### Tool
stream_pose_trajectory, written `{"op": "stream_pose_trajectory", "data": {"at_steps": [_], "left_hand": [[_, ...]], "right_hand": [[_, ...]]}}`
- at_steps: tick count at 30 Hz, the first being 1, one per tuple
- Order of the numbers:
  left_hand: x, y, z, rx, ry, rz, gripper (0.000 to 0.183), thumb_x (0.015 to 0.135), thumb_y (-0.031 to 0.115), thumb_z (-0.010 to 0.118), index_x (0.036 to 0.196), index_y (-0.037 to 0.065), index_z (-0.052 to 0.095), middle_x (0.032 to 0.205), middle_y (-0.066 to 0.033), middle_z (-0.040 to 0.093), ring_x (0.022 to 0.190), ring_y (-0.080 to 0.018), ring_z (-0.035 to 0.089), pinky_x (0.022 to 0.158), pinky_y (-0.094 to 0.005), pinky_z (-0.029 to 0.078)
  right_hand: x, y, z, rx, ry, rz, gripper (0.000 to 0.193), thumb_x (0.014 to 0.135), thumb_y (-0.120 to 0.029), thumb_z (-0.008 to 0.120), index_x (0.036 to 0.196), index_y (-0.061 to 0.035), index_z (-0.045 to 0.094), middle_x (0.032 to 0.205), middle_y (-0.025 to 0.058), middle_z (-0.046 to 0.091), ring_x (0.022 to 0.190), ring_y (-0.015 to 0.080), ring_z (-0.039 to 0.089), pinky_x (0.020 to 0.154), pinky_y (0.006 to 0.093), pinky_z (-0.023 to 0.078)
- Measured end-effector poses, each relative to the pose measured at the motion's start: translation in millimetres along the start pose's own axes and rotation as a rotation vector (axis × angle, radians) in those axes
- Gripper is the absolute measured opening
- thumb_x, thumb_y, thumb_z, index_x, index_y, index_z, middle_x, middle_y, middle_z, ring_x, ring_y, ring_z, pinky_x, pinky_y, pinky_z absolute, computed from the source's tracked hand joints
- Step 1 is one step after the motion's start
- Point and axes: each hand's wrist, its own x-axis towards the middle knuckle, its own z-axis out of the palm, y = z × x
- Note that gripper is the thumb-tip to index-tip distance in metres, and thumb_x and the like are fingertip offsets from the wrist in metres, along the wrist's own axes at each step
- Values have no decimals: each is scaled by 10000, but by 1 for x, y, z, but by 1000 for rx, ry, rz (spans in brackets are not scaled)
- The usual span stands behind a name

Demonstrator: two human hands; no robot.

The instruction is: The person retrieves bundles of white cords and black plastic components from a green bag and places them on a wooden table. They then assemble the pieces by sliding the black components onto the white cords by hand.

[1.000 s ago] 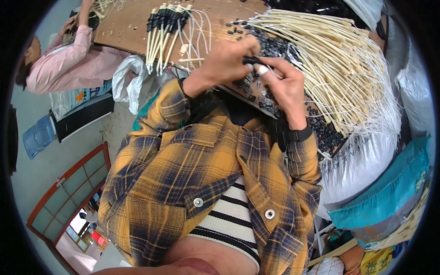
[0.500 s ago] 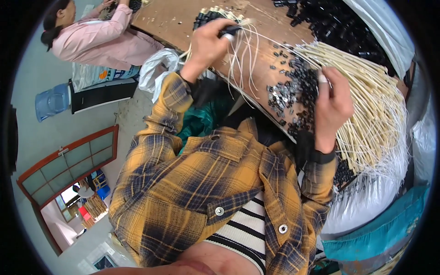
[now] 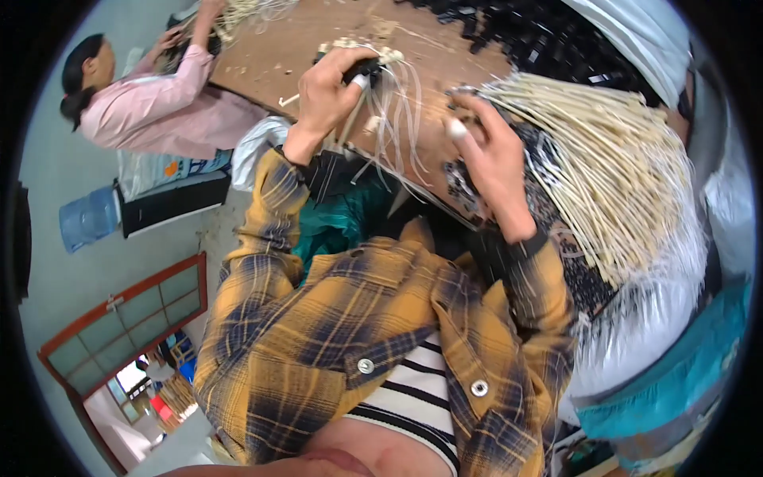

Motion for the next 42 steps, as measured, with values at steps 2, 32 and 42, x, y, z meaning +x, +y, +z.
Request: {"op": "stream_pose_trajectory", "data": {"at_steps": [2, 32, 42], "left_hand": [[3, 28, 17, 13, -2, 207, 274, 698, 44, 642, 946, 155, 672, 779, -19, 618, 693, -226, 628, 560, -316, 499], [-9, -93, 14, 470, -158, -523, 461, 806, 193, 553, 1259, 114, 583, 1204, -135, 606, 1177, -313, 508, 1013, -426, 360], [89, -42, 156, 163, -407, 65, 439, 823, 77, 512, 1231, 209, 607, 1139, -156, 610, 1102, -350, 555, 953, -424, 459]], "right_hand": [[12, -5, 9, 405, -16, 91, 269, 931, -182, 579, 1157, -42, 622, 1025, 17, 652, 713, 34, 498, 600, 175, 400], [-33, 27, -23, -148, -340, 88, 258, 864, -100, 633, 1111, -26, 643, 800, 24, 656, 613, 62, 526, 580, 241, 448], [-51, 52, -103, -796, 234, -97, 118, 825, -128, 657, 913, -60, 695, 819, 93, 665, 683, 245, 627, 598, 331, 464]]}}
